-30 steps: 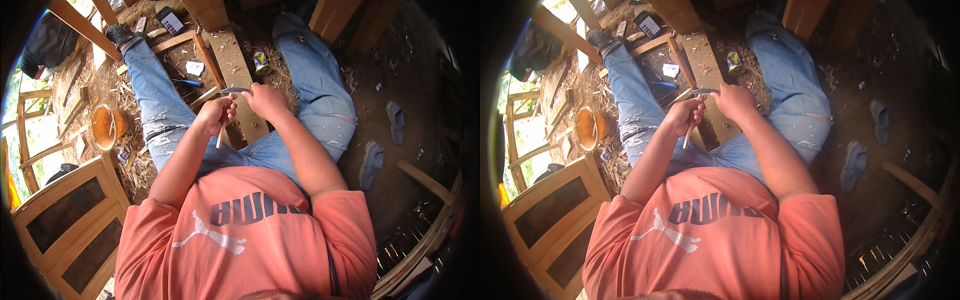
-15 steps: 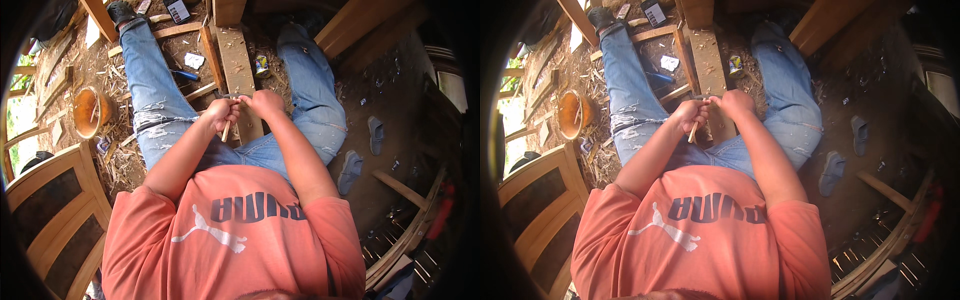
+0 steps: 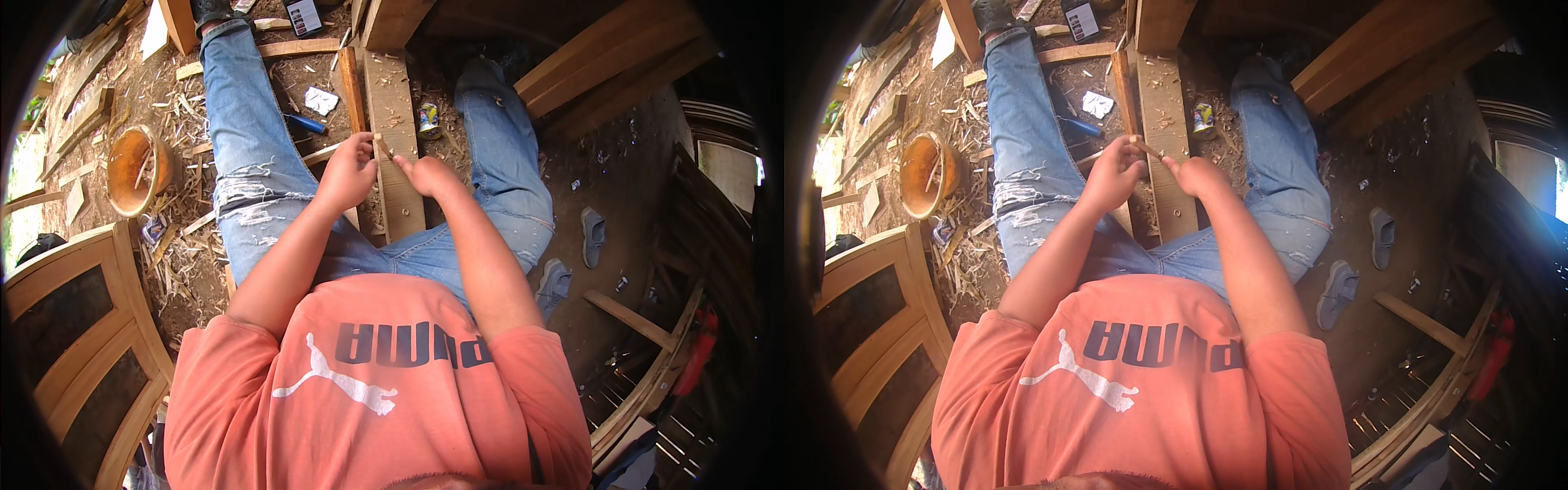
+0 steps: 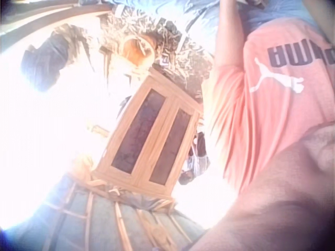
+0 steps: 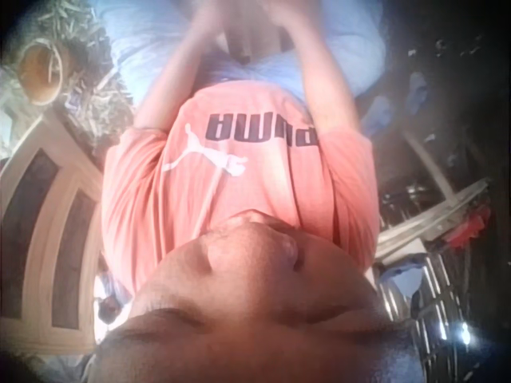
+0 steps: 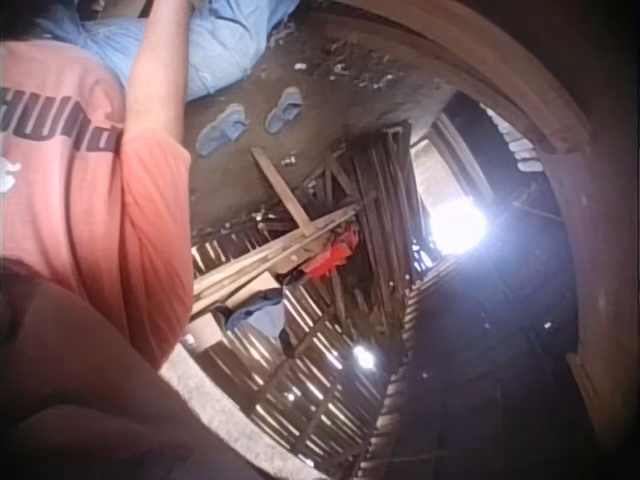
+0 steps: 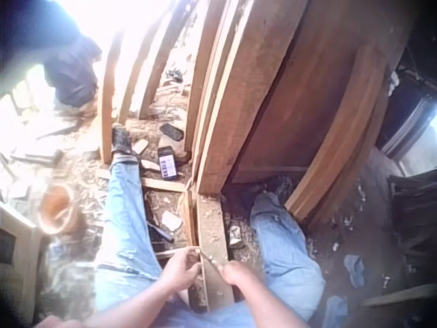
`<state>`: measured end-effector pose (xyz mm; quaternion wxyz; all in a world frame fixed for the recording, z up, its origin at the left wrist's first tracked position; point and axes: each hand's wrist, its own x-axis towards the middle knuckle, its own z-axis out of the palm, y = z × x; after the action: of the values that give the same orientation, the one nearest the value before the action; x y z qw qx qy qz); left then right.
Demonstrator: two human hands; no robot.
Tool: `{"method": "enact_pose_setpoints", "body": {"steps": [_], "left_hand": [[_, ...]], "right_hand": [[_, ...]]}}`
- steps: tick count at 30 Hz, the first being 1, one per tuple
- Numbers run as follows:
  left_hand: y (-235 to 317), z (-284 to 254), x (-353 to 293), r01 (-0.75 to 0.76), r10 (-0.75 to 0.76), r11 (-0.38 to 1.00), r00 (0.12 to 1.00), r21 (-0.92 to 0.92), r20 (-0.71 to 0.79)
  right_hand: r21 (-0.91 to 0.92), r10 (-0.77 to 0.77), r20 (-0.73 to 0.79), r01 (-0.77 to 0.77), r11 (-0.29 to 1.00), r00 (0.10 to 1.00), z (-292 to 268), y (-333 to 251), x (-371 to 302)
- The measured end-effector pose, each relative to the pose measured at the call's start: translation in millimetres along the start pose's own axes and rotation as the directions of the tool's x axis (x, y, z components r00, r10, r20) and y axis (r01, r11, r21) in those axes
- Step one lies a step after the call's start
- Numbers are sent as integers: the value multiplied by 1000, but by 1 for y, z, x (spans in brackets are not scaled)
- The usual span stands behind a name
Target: The person sits on the floor and uses a small axe to split and shape thin wooden sticks. They repeatedly strike the wood, inspect the pieces, and continue carving them into smaller segments.
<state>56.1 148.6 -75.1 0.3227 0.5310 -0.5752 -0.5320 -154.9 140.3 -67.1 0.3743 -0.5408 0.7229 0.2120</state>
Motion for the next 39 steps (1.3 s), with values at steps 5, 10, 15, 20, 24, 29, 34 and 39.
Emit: {"method": "enact_pose_setpoints", "body": {"steps": [5,10,15,20,24,29,34,39], "left_hand": [[39,5,6,-225,234,927,972,301,5],[54,-4,18,-264,276,866,961,426,33],[73,-14,40,-215,193,866,977,451,95],[104,-19,52,-226,223,816,972,532,70],[132,-32,52,-408,481,813,873,416,-83],[137,-39,55,-416,457,806,890,421,4],[76,-42,65,-209,282,802,958,560,-45],[-13,-59,85,94,-90,726,995,682,-42]], "right_hand": [[63,-50,-18,51,997,999,18,7,4],[419,-103,-150,158,894,983,15,2,-39],[110,-244,-317,292,950,916,32,16,-52],[150,-200,-460,298,943,865,14,-1,-61],[193,-186,-661,405,894,727,-9,-2,-67],[124,-162,-507,257,958,847,21,14,-33],[201,-101,-547,247,948,831,23,15,-30],[311,-73,-536,276,909,841,22,31,-29]]}}
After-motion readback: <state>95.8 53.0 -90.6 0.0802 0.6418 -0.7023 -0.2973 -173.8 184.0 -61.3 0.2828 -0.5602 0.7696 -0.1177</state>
